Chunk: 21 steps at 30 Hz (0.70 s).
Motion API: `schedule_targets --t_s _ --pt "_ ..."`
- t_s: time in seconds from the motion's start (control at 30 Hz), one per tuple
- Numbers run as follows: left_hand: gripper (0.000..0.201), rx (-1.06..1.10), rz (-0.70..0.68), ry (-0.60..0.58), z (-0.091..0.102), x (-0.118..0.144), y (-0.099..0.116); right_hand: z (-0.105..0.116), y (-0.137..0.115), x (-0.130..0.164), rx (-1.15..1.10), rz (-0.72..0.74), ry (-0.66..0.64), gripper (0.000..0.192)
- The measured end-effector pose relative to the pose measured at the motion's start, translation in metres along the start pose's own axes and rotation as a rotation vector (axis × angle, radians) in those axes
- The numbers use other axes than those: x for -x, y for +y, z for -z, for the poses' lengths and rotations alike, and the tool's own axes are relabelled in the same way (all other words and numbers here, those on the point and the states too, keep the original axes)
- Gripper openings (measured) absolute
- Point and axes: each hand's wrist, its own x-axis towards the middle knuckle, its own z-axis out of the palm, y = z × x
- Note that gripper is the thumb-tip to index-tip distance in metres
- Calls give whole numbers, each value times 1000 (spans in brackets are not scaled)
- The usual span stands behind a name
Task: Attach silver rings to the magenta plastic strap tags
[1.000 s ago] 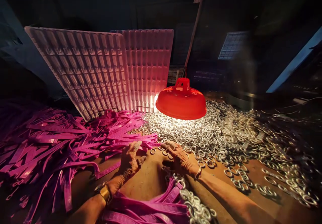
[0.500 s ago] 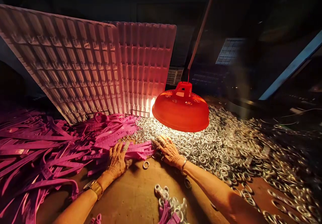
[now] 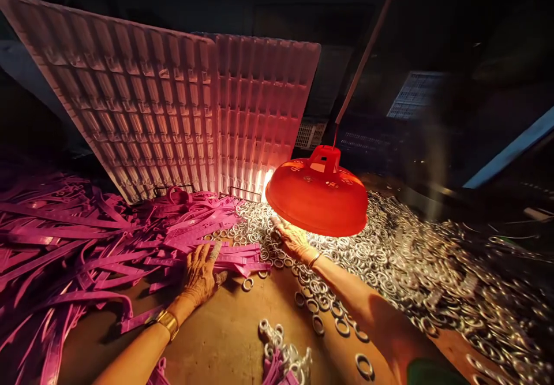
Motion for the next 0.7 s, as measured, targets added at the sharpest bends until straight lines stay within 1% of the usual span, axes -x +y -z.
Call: schedule_targets --t_s 0.07,0.13,0.17,0.2,0.23,0.3,0.33,0.43,0.5,0.53,0.6,0.7 --pt "70 0 8 -11 1 0 1 -9 -19 15 65 135 -67 48" --pt "69 -13 24 -25 2 0 2 -17 -28 30 151 239 -162 62" --pt "68 -21 35 -30 3 0 3 -19 -28 38 189 249 -204 70" --pt "68 -32 45 -34 3 1 4 -20 -26 46 216 227 -229 74" --pt "66 -43 56 -35 4 2 6 -18 -22 56 227 182 -233 74" --pt "63 -63 68 -31 4 5 10 -11 -13 79 225 108 -205 67" --pt "62 -70 72 -25 5 7 13 -7 -9 93 214 112 -192 64" --pt "60 -89 82 17 4 14 21 4 -2 138 156 255 -210 63" --pt "60 -97 83 53 2 19 25 7 2 161 138 324 -209 60" --pt "59 -99 78 70 1 21 26 7 5 167 143 330 -198 58" --pt "59 -99 70 97 -1 23 26 6 14 167 172 318 -179 57" --pt "58 -99 73 123 -4 24 25 4 38 144 231 299 -175 57"
